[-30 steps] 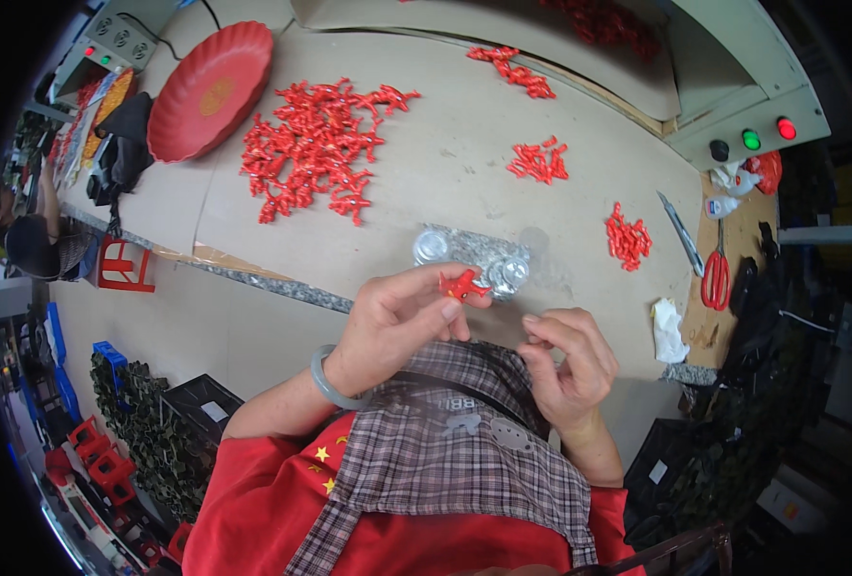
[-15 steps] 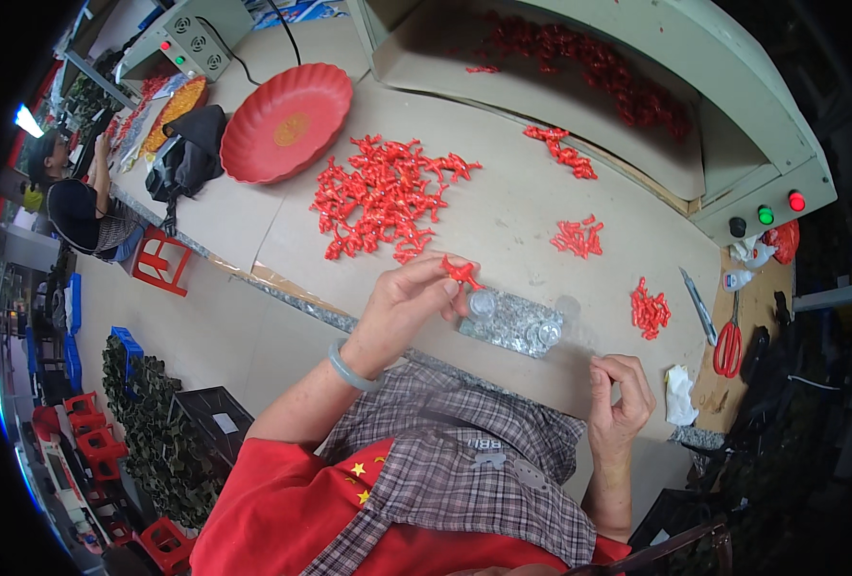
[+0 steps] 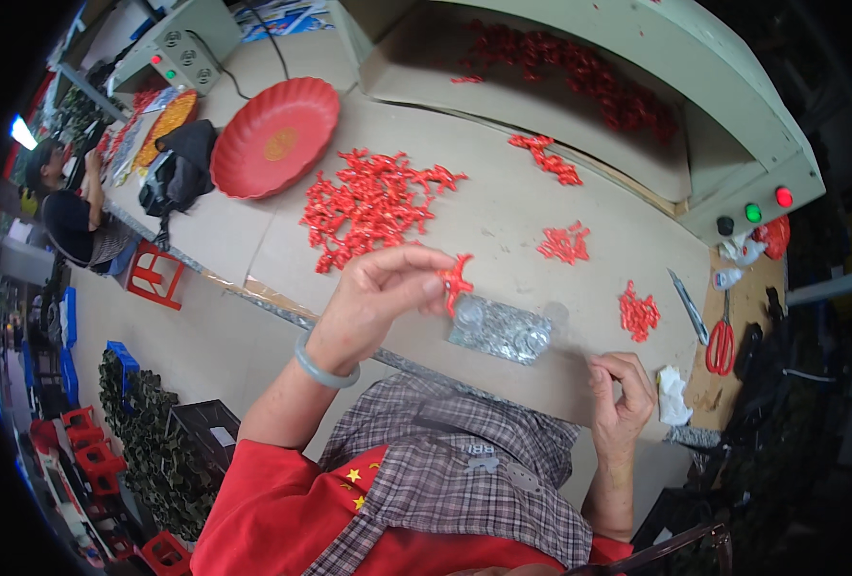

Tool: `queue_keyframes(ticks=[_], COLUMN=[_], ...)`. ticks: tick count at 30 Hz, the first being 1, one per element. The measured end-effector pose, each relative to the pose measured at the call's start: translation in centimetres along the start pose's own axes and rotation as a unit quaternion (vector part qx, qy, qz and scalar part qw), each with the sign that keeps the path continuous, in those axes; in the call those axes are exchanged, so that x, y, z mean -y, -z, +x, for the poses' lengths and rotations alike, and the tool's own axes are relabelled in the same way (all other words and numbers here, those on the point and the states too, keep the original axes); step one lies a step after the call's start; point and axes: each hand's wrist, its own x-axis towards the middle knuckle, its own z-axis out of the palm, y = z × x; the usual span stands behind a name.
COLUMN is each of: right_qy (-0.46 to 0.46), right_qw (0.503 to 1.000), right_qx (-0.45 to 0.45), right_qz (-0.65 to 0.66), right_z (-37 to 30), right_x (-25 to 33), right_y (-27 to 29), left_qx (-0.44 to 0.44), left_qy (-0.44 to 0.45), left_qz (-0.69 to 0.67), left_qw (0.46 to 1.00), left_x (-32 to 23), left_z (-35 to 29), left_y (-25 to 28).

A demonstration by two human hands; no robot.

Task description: The person assembles small red plastic parts by hand, snapping them together at a factory workbench.

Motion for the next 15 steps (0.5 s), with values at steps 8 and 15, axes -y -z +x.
queue_keyframes(ticks=[8, 15], right_qy=[-0.006, 0.075], right_qw=[0.985, 0.983], right_qx=[0.088, 0.136], right_qz=[0.151, 0.101], right_z=[1.3, 0.7], right_x=[3.9, 2.2], right_y=[-2.3, -3.4], left_qx=[0.169, 0.200], left_qy=[0.067, 0.127], left_qz=[-0.023, 0.005], left_qw=[0.983, 0.972], left_x=[2.5, 4.2], left_z=[-2.1, -2.4], left_y=[-3.1, -3.3])
